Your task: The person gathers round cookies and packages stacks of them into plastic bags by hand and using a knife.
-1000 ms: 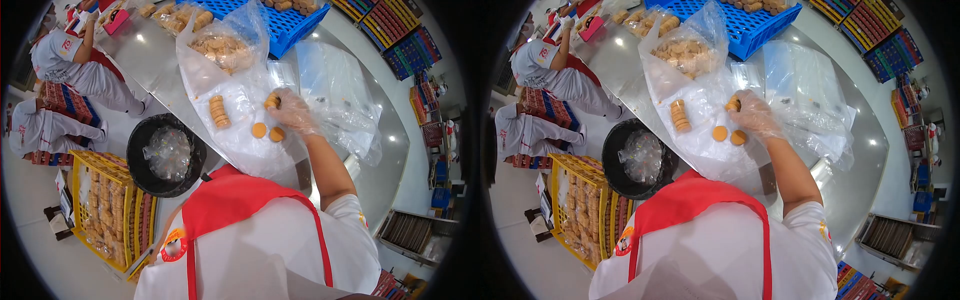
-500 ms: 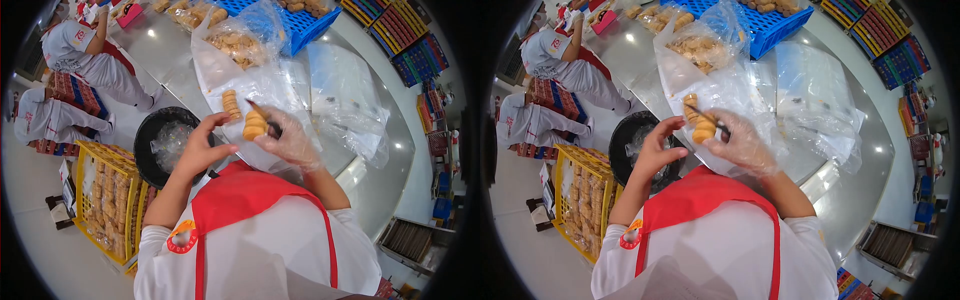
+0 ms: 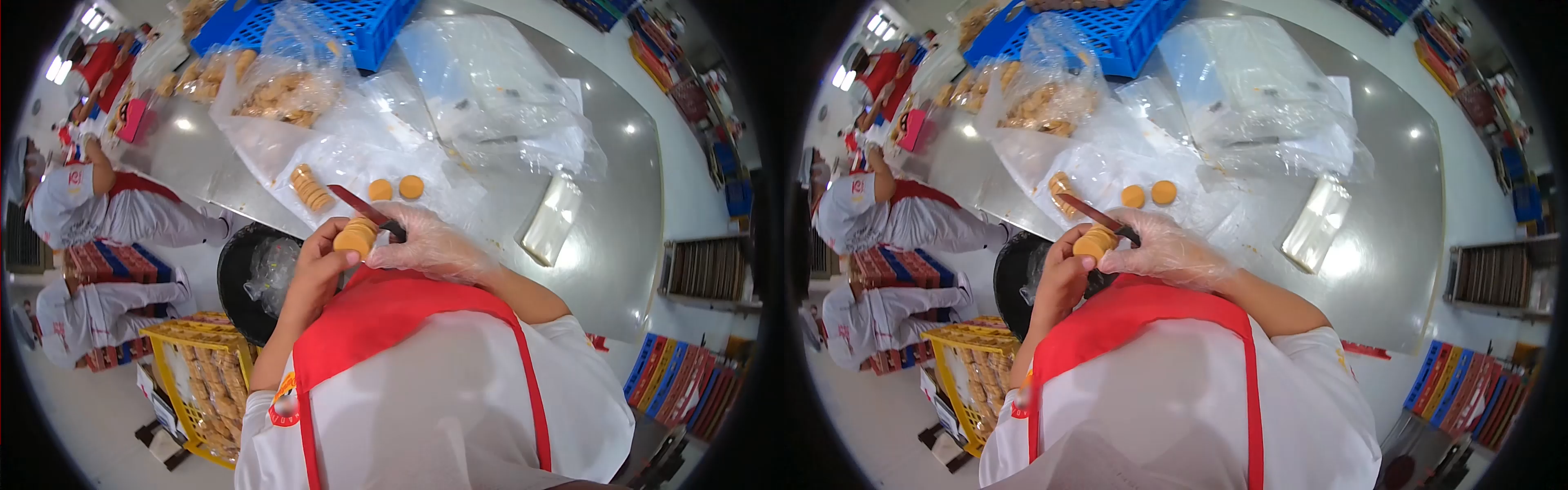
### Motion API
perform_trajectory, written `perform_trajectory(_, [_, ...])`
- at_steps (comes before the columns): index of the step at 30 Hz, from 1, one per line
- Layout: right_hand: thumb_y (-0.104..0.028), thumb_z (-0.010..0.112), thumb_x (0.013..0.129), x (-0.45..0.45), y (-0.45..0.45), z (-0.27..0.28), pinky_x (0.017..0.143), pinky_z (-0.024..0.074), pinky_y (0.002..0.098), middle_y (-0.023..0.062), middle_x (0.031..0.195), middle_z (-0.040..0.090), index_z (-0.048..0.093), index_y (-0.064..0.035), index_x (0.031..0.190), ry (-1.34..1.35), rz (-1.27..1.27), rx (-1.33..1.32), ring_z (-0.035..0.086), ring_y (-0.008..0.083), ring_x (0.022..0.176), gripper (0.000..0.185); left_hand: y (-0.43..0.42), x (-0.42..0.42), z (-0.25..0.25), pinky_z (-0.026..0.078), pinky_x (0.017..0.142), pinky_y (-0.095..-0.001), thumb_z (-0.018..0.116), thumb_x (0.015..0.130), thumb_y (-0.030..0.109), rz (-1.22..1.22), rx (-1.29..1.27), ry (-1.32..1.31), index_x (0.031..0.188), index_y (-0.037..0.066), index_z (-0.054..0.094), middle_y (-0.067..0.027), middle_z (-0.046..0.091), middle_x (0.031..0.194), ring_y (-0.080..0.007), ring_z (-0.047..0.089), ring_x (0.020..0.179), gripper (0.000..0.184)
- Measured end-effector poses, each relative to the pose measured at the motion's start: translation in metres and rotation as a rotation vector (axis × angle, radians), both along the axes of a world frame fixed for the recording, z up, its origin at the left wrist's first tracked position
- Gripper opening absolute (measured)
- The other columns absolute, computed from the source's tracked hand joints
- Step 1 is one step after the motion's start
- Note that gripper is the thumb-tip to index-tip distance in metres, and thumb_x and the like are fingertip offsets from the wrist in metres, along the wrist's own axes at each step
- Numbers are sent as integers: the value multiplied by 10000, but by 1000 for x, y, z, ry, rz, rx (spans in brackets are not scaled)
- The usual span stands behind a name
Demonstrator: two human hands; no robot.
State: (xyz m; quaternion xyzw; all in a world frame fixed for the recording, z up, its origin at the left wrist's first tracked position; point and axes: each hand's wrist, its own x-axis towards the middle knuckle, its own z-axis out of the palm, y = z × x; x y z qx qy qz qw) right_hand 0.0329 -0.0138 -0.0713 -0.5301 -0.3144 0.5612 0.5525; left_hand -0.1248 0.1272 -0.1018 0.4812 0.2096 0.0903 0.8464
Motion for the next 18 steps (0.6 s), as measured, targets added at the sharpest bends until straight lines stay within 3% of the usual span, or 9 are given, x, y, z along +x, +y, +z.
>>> perform_trajectory(3, [-261, 612, 912, 8, -7, -23, 888, 463, 339, 122, 1086, 626, 551, -25, 1268, -153, -197, -3, 593, 234, 1011, 431, 3, 1, -9, 422, 972, -290, 665, 745, 157, 53, -40, -44, 1170, -45, 559, -96, 638, 1088, -171, 594, 1051, 483])
perform_trajectory(7, [-191, 499, 952, 38, -19, -30, 922, 469, 408, 191, 1134, 622, 546, -6, 1213, -773, -498, -85, 589, 361, 1068, 324, 23, -14, -34, 456, 1024, -425, 686, 732, 239, 212, -75, -121, 1282, -69, 517, -186, 625, 1203, -338, 605, 1143, 653])
perform_trajectory(10, [-174, 517, 927, 63, -25, -43, 930, 472, 417, 189, 1131, 625, 563, -15, 1185, -1122, -434, -380, 572, 362, 1103, 307, 37, -30, -38, 448, 1031, -480, 683, 759, 277, 272, -92, -170, 1303, -38, 528, -180, 623, 1236, -377, 586, 1175, 647])
perform_trajectory(13, [-168, 570, 890, 79, -26, -82, 902, 490, 431, 186, 1093, 632, 578, -30, 1185, -1562, -421, -379, 593, 350, 1060, 326, 46, -45, -45, 469, 1006, -465, 680, 771, 273, 341, -125, -197, 1283, -63, 529, -183, 619, 1227, -354, 600, 1157, 631])
perform_trajectory(18, [-148, 640, 833, 60, -42, -54, 834, 519, 441, 168, 1035, 646, 630, -39, 1079, -1558, -577, -118, 612, 357, 971, 270, 57, -69, -52, 448, 998, -450, 671, 785, 288, 426, -127, -206, 1265, -37, 561, -157, 631, 1216, -345, 595, 1151, 590])
